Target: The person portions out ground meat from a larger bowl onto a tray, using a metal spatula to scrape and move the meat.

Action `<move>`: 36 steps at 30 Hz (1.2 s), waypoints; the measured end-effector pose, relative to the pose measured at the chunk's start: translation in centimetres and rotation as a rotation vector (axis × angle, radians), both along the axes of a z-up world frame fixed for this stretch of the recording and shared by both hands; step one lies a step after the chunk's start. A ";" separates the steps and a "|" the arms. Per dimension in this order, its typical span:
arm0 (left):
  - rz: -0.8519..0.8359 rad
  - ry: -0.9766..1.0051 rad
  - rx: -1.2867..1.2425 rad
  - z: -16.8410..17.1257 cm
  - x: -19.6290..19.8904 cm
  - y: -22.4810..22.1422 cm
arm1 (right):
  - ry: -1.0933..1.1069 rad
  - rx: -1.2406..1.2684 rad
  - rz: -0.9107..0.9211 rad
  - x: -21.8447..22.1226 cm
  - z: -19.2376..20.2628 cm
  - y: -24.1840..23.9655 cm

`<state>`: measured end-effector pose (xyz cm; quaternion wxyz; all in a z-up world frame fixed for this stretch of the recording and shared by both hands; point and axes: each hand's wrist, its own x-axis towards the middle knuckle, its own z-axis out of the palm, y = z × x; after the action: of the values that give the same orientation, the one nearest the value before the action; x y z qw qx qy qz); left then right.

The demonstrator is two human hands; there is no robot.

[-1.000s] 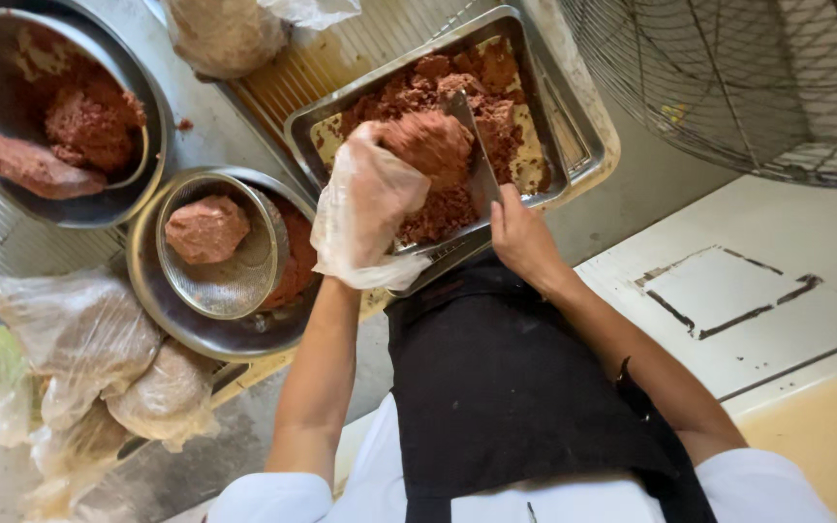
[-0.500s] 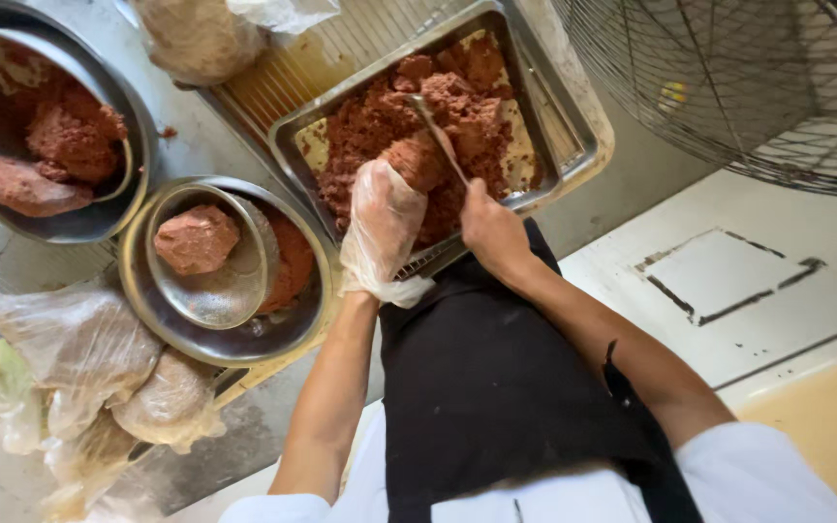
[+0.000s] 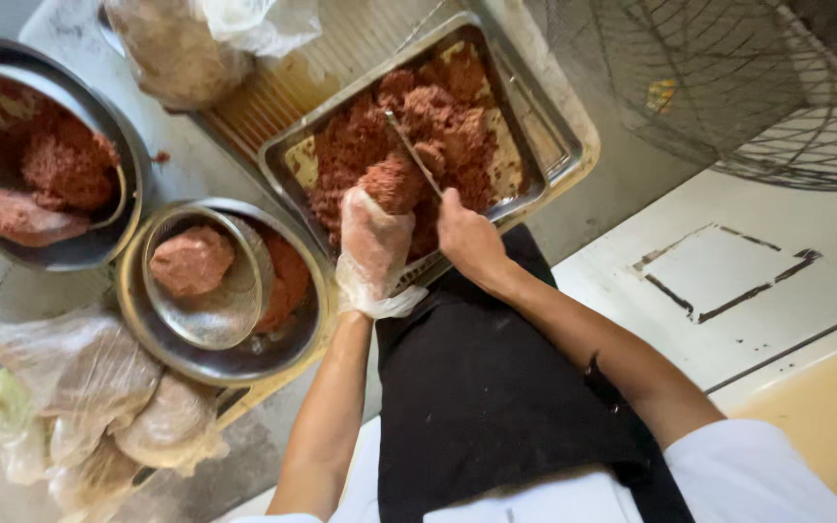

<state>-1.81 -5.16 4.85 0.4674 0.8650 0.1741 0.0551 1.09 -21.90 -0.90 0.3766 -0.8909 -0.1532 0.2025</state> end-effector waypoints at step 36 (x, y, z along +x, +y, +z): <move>-0.223 0.165 0.194 3.6 -0.9 -0.6 | -0.139 -0.388 0.258 5.5 0.1 -3.5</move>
<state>-2.72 -5.73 8.49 0.3688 0.9216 0.1090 -0.0518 6.57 -25.40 -0.77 0.1583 -0.9314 -0.2494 0.2128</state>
